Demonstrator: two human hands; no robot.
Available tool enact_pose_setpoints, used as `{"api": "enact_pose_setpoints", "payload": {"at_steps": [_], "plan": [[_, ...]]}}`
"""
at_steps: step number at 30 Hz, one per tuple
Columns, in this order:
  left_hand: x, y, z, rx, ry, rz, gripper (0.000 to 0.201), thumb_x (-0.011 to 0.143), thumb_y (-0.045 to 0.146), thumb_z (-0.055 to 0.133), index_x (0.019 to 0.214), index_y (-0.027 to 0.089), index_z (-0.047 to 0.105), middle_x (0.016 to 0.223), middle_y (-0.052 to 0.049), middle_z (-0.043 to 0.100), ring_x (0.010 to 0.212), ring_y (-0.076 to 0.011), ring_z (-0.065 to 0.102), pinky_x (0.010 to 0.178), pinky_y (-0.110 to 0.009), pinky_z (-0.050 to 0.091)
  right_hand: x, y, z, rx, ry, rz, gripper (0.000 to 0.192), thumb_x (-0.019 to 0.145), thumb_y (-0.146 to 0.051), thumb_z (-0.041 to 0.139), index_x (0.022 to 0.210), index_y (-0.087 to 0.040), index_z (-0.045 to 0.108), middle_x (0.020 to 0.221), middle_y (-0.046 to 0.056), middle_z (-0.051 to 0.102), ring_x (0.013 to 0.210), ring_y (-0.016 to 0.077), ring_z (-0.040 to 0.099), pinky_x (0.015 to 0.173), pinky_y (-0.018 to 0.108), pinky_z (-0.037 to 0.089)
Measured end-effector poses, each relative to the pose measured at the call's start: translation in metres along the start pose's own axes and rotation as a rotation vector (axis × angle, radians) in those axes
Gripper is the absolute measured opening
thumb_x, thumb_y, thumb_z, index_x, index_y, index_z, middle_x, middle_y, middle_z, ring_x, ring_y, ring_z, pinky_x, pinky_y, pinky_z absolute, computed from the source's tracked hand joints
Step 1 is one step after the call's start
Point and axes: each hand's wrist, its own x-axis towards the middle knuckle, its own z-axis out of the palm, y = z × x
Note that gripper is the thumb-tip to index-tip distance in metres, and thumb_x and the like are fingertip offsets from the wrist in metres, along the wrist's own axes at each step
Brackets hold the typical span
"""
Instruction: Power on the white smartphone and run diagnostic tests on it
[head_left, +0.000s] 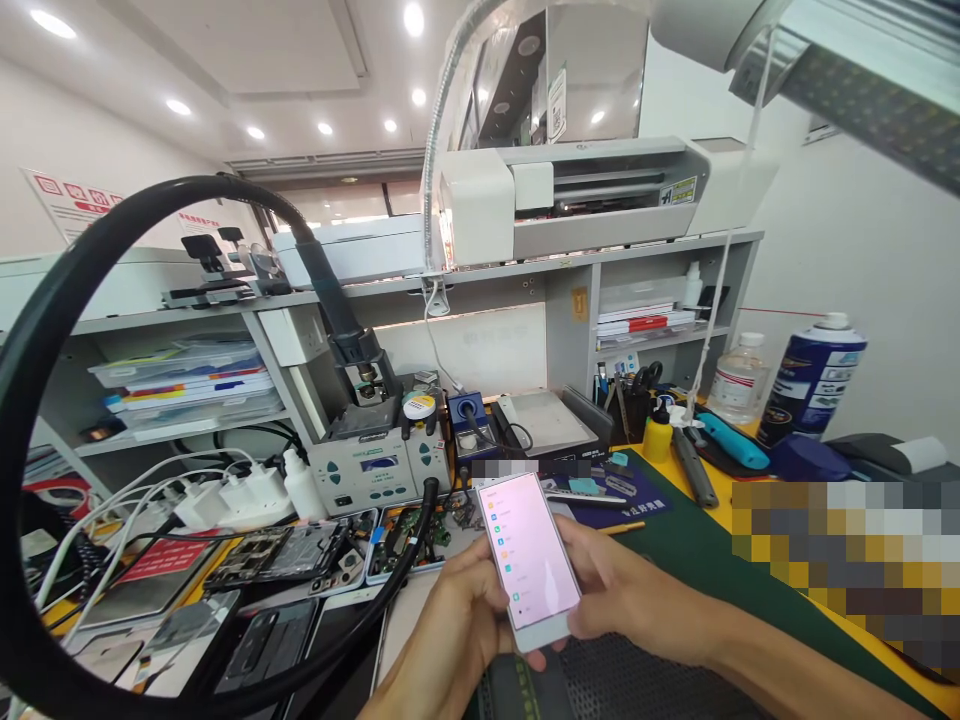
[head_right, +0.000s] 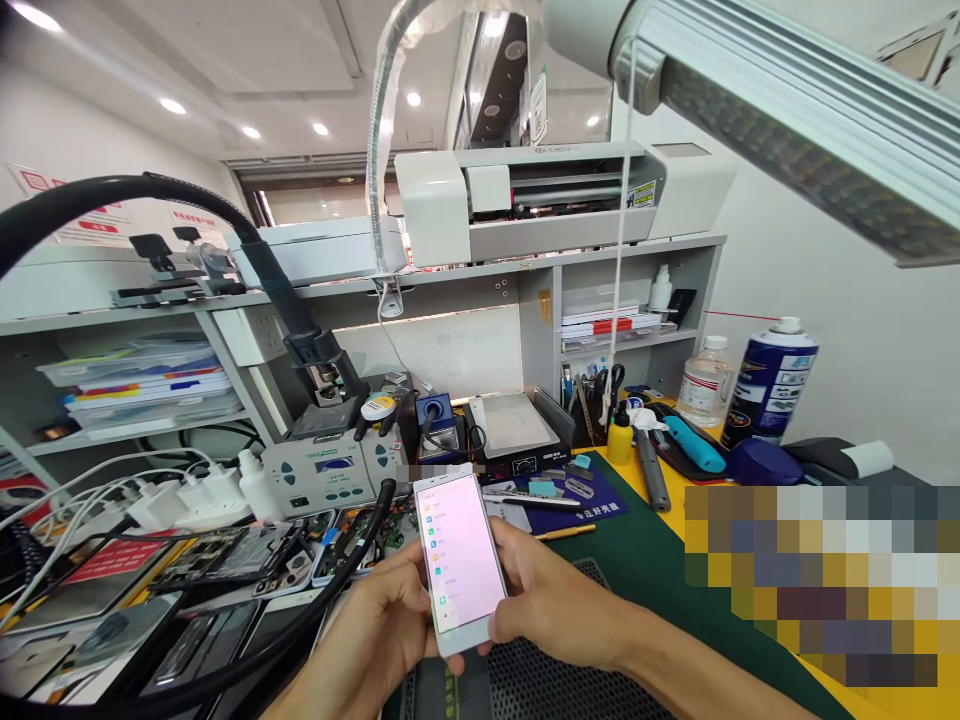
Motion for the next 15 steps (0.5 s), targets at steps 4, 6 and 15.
{"api": "enact_pose_setpoints", "payload": {"at_steps": [4,6,15], "plan": [[-0.0005,-0.0001,0.0006,0.025,0.013,-0.003,0.059,0.062,0.012,0.041,0.119,0.009,0.057,0.077,-0.012,0.070,0.058,-0.0230,0.063,0.051,-0.033,0.044,0.0002,0.0008,0.0001,0.004,0.034,0.011,0.077,0.062,0.000,0.058,0.134,-0.021,0.043,0.111,0.008,0.068,0.083,0.0222,0.067,0.066,0.030,0.047],[-0.0007,-0.0002,0.0011,0.021,0.015,-0.007,0.059,0.062,0.011,0.041,0.118,0.008,0.057,0.078,-0.012,0.070,0.058,-0.0230,0.063,0.052,-0.033,0.044,0.0002,0.0016,-0.0004,-0.001,0.041,0.015,0.075,0.062,0.000,0.056,0.133,-0.021,0.044,0.112,0.008,0.068,0.087,0.0233,0.067,0.068,0.031,0.047],[-0.0003,0.0006,0.0014,0.010,0.009,0.000,0.055,0.063,0.011,0.041,0.114,0.008,0.060,0.080,-0.012,0.070,0.059,-0.0230,0.063,0.052,-0.034,0.044,0.0005,0.0038,-0.0026,-0.011,0.079,0.006,0.067,0.066,0.000,0.055,0.129,-0.020,0.048,0.109,0.006,0.070,0.091,0.0222,0.066,0.075,0.033,0.047]]}}
